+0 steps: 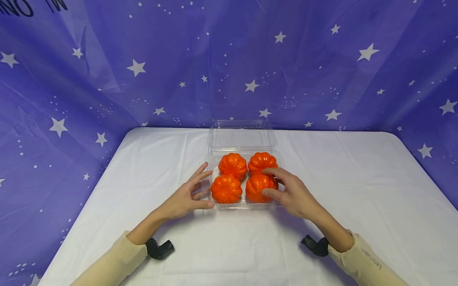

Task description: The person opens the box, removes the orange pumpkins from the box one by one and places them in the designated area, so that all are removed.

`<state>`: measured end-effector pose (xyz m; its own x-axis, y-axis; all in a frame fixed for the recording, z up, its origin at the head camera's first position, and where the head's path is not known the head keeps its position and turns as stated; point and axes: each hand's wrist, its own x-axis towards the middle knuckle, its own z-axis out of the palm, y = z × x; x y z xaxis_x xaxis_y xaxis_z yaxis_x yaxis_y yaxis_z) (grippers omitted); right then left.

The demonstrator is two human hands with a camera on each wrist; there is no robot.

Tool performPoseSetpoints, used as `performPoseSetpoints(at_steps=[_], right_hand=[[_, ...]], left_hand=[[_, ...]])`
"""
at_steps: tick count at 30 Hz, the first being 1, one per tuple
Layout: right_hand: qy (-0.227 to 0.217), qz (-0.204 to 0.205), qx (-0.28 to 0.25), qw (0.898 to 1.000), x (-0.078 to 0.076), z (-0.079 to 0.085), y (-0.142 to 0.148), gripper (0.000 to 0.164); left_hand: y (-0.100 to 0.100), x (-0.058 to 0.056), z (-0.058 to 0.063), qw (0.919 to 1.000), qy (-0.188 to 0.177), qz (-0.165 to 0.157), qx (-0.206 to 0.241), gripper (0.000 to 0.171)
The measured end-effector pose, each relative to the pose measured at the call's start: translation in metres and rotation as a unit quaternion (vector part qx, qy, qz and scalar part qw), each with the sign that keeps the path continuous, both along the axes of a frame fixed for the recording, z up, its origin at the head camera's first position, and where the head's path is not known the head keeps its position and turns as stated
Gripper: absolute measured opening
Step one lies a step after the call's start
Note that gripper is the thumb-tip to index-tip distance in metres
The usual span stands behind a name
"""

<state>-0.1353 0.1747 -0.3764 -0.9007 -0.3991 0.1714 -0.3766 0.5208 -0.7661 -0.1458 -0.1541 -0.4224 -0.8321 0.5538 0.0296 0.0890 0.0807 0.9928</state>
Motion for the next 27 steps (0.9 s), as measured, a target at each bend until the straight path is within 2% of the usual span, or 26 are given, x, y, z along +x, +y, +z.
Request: performPoseSetpoints(at_steps=[5, 15, 24, 27], right_hand=[[-0.011, 0.002, -0.028, 1.000, -0.001, -0.001, 0.001, 0.056], [-0.019, -0.003, -0.082, 0.996, 0.003, -0.001, 0.009, 0.047], [-0.009, 0.004, -0.098, 0.995, 0.007, 0.001, 0.015, 0.052], [-0.008, 0.004, -0.104, 0.995, 0.009, 0.002, 0.015, 0.060]], left_hand=[[0.000, 0.000, -0.001, 1.0000, 0.001, 0.000, -0.004, 0.092], [0.000, 0.001, 0.001, 1.0000, 0.001, -0.001, -0.006, 0.092], [0.000, 0.001, 0.001, 1.0000, 0.000, 0.001, -0.009, 0.092], [0.000, 0.001, 0.000, 0.9999, -0.003, 0.004, -0.011, 0.092]])
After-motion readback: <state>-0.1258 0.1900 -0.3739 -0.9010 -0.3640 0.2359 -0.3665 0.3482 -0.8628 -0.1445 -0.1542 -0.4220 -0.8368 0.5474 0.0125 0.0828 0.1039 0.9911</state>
